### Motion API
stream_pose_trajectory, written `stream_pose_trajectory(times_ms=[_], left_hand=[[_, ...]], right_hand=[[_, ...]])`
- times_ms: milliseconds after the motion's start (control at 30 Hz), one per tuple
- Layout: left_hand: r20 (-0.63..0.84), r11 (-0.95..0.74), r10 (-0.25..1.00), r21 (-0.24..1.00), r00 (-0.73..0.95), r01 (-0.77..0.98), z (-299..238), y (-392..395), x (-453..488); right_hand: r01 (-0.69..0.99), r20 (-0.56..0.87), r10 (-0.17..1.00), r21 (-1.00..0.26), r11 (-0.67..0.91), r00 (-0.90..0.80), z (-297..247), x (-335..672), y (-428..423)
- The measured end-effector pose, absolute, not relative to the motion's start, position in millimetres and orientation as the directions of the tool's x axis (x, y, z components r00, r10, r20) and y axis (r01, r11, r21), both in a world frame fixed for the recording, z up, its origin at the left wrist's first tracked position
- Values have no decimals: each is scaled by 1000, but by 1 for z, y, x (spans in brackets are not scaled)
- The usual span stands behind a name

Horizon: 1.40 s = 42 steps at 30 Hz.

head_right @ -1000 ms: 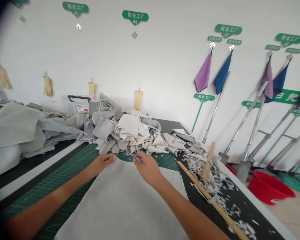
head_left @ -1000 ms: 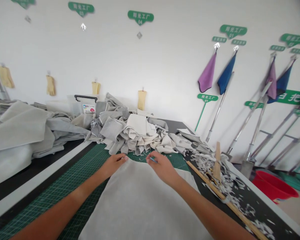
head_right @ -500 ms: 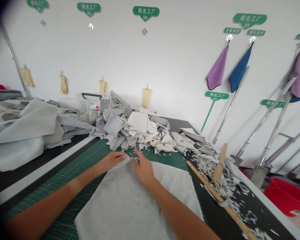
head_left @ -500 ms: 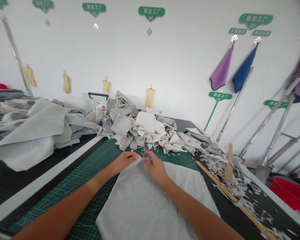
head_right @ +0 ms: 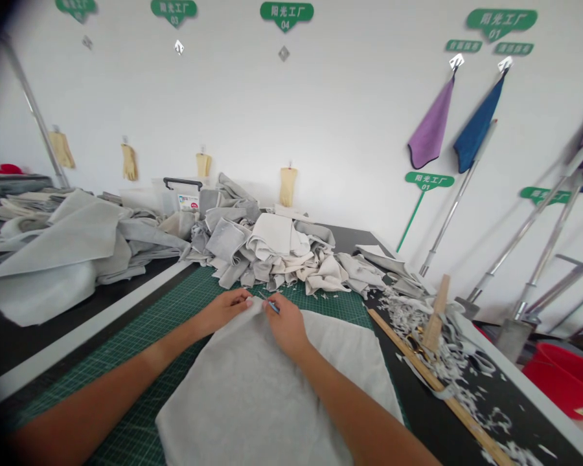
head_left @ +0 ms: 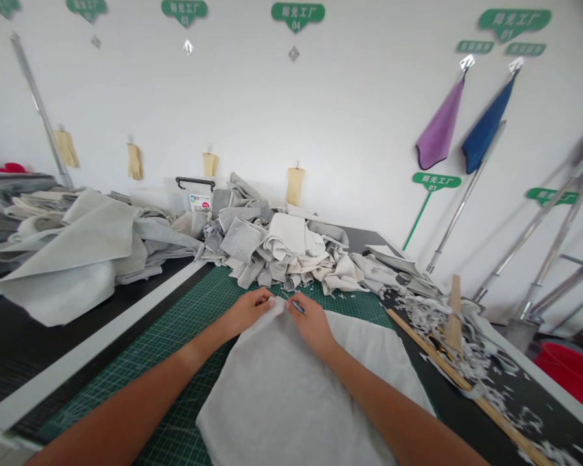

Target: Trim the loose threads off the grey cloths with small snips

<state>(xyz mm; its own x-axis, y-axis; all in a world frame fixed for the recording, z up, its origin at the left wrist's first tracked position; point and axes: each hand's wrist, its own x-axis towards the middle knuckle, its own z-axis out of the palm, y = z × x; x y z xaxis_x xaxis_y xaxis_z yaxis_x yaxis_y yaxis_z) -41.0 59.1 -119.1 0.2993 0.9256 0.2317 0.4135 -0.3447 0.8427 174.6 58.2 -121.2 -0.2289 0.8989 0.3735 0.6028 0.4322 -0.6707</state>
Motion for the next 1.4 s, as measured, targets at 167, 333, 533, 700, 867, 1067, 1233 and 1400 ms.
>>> stream_pose_trajectory(times_ms=[167,333,533,700,867,1067,1233,1400], left_hand=[[247,-340,935,830,254,443,-122,61,-42],[254,-372,917,822,308,431,-118,58,-41],[289,-395,911,815,295,423,-111,54,-38],[313,-416,901,820,301,393,-107,52,-37],[296,-389,910,852,291,351,-108,53,-38],[327,-427,890,841,316,331,-109,55,-38],[341,-454,878,816,335,358,-108,54,-38],[321,-433,889,824,328,367,-112,55,-39]], right_hand=[[623,363,909,-668,408,-207,-120,175,59],[625,370,891,-638,450,-263,-121,173,54],[675,352,896,-594,437,-271,-118,172,48],[692,351,893,-571,443,-282,-115,171,44],[686,348,898,-585,433,-269,-112,171,42],[694,334,895,-568,442,-296,-109,170,38],[691,332,891,-565,451,-310,-107,170,36],[689,334,887,-560,459,-320,-108,169,36]])
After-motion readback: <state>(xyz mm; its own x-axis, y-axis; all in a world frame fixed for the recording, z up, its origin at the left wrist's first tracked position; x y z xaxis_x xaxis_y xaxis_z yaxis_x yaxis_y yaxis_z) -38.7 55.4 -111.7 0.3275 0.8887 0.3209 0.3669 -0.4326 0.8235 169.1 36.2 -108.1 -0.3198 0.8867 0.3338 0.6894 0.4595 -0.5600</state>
